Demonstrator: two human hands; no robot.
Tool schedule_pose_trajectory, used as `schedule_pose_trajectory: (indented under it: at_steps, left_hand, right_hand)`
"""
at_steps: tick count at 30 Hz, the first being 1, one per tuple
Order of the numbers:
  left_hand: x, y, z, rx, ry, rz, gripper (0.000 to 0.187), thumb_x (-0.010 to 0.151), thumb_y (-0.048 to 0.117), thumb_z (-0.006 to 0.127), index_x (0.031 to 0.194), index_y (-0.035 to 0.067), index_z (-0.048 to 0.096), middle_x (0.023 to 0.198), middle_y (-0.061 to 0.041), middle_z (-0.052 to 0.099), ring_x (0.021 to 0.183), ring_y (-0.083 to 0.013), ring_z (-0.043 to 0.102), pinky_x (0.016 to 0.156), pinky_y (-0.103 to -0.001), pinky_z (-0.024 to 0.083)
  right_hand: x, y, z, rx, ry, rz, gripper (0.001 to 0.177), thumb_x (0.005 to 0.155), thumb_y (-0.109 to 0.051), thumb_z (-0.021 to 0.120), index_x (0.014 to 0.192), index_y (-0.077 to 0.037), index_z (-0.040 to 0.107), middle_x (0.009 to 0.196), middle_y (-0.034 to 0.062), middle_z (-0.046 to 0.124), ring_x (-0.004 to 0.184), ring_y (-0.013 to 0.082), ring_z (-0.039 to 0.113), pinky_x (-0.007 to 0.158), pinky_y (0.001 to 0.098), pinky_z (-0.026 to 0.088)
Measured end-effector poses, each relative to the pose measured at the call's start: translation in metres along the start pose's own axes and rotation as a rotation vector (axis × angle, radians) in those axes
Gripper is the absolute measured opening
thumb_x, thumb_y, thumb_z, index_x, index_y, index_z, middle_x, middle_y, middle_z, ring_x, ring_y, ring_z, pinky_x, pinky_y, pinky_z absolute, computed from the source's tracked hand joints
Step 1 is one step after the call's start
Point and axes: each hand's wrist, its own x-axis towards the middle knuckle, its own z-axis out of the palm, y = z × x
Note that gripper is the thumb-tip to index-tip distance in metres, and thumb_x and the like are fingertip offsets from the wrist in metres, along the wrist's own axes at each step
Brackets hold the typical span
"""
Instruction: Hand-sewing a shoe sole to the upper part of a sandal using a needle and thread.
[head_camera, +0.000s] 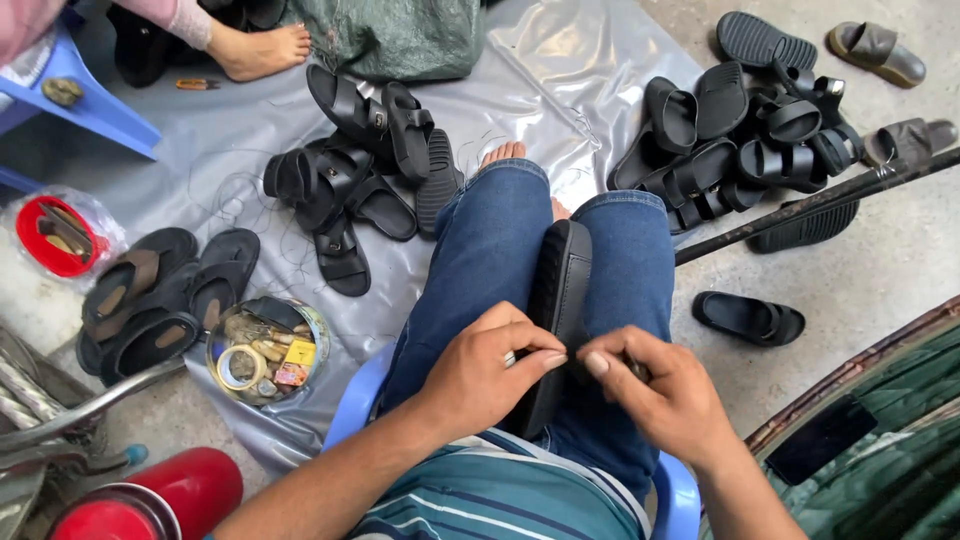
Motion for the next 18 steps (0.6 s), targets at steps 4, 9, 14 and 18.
schedule_pose_trajectory:
  at_steps: [4,9,14,18]
  left_hand:
    - [-0.013,-0.002,-0.001,-0.033,0.057,0.171,0.005,0.077,0.013,0.064,0.081,0.011,0.067,0.085,0.000,0.054,0.058,-0.0088,0.049,0.054,-0.021,0.044]
    - [-0.026,-0.013,0.004,0.153,0.068,0.297,0.007,0.076,0.011,0.065,0.083,0.013,0.063,0.106,-0.005,0.051,0.043,-0.0094,0.044,0.040,-0.024,0.043]
    - [-0.026,-0.014,0.001,0.194,0.063,0.327,0.007,0.073,0.012,0.066,0.079,0.012,0.066,0.119,-0.007,0.049,0.042,-0.0119,0.047,0.041,-0.027,0.045]
    - [-0.026,-0.011,-0.008,0.176,0.003,0.325,0.008,0.074,0.010,0.064,0.082,0.008,0.067,0.121,-0.009,0.049,0.050,-0.0129,0.054,0.050,-0.027,0.050]
  right_hand:
    - [-0.003,-0.015,-0.003,-0.201,-0.077,-0.096,0.016,0.077,-0.022,0.063,0.071,-0.008,0.070,0.059,-0.0019,0.065,0.044,0.0101,0.052,0.043,0.0235,0.041]
    - [-0.007,-0.008,0.009,-0.607,-0.027,-0.249,0.010,0.075,-0.025,0.064,0.070,-0.017,0.066,0.063,-0.0039,0.057,0.046,0.0150,0.056,0.043,0.0286,0.045]
    - [-0.003,0.040,-0.007,0.736,-0.242,0.390,0.008,0.076,-0.001,0.062,0.074,0.006,0.060,0.050,0.0054,0.044,0.037,0.0108,0.034,0.033,0.0242,0.025]
    - [-0.012,0.030,-0.056,1.409,-0.390,0.153,0.023,0.078,-0.008,0.051,0.061,-0.013,0.036,0.044,-0.0060,0.027,0.029,0.0040,0.016,0.017,0.0199,0.012]
